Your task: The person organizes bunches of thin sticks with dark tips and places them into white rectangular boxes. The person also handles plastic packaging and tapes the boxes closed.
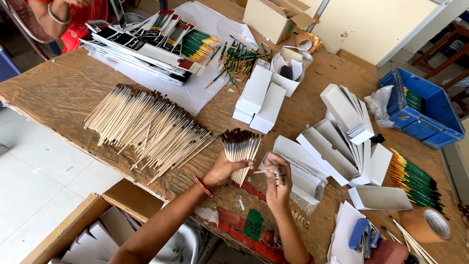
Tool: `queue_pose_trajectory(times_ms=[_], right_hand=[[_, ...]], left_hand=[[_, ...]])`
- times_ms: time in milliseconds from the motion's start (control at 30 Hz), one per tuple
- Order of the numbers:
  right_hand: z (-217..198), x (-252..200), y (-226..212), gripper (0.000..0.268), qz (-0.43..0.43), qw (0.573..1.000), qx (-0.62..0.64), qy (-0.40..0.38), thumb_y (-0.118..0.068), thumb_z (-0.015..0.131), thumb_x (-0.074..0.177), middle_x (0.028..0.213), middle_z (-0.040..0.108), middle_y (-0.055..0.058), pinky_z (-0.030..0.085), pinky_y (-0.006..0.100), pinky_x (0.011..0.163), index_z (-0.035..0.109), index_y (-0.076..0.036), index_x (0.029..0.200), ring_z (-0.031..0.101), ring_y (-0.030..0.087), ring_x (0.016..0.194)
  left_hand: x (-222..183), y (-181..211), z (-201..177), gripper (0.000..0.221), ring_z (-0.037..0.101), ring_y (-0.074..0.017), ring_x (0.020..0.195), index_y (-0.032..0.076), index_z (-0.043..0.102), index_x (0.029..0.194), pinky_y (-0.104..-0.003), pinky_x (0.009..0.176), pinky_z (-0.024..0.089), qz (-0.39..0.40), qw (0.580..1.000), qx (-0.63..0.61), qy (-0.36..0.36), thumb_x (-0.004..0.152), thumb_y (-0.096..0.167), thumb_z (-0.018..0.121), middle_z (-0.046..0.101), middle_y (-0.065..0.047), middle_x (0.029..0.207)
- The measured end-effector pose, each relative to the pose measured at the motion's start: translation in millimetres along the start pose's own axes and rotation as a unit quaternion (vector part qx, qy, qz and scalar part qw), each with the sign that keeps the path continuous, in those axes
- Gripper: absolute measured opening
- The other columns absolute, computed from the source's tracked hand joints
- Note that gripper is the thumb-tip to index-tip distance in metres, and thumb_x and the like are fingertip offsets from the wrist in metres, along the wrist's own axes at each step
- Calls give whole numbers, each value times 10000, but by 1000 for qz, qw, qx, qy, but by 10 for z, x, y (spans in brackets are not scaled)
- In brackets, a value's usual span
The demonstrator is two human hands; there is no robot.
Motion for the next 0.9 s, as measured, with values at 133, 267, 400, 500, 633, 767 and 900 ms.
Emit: queue_pose_trajectory(times_ms=[133, 267, 400, 500, 633, 767, 900], right_hand=[[23, -164, 264, 260, 160, 950, 252, 93, -184, 612, 1093, 955, 653, 38, 557, 287, 733, 601, -24, 1297, 631, 139, 827], [90, -226, 348, 454, 303, 895, 308, 114, -172, 761, 938, 825, 656, 4, 460, 205, 492, 616, -57, 1353, 572, 45, 614], [93, -367, 591, 300, 312, 914, 237, 108, -126, 787, 922, 916, 743, 76, 504, 231, 576, 687, -2, 1176, 655, 95, 732], [108, -389, 588, 202, 291, 916, 257, 105, -85, 775, 947, 963, 769, 96, 579, 270, 696, 702, 17, 1105, 704, 131, 822], [141, -116, 229, 235, 279, 908, 295, 99, -61, 763, 915, 977, 751, 78, 632, 309, 798, 676, -17, 1129, 737, 148, 876], [171, -145, 223, 282, 284, 903, 308, 96, -46, 762, 886, 973, 752, 81, 628, 320, 813, 641, -33, 1141, 736, 147, 873], [166, -193, 286, 216, 292, 900, 308, 100, -42, 759, 910, 970, 769, 110, 617, 321, 807, 668, 1, 1101, 737, 160, 866]], left_hand=[[-14, -46, 63, 393, 713, -153, 921, 26, 663, 1142, -322, 845, 609, 36, 985, 166, 15, 800, 84, 848, 747, -76, 1016], [-27, -279, 117, 427, 701, -144, 965, 31, 684, 1194, -328, 856, 609, 20, 978, 198, -68, 820, 138, 860, 753, -41, 1072], [-66, -34, 239, 474, 654, -115, 1068, 80, 605, 1311, -298, 932, 541, -15, 971, 225, -80, 898, 239, 776, 719, -16, 1143], [-75, 83, 209, 485, 611, -104, 1142, 90, 502, 1342, -292, 988, 487, 39, 971, 233, -33, 942, 241, 732, 676, -12, 1197], [13, -383, -58, 279, 680, -134, 997, 41, 708, 1205, -316, 880, 576, 6, 971, 235, -54, 964, 181, 720, 751, -42, 1082], [-8, -351, -44, 235, 703, -122, 925, 20, 726, 1169, -304, 821, 606, 4, 982, 183, -37, 947, 97, 709, 762, -44, 1032], [-58, -152, 131, 259, 686, -63, 962, 79, 649, 1194, -238, 841, 578, 9, 990, 134, -32, 938, 90, 691, 741, 12, 1065]])
Point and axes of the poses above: each hand's wrist, its own x-axis towards the middle knuckle, its own z-axis out of the palm, y = z × x, the point moved 4 cm from there along x, towards the middle knuckle
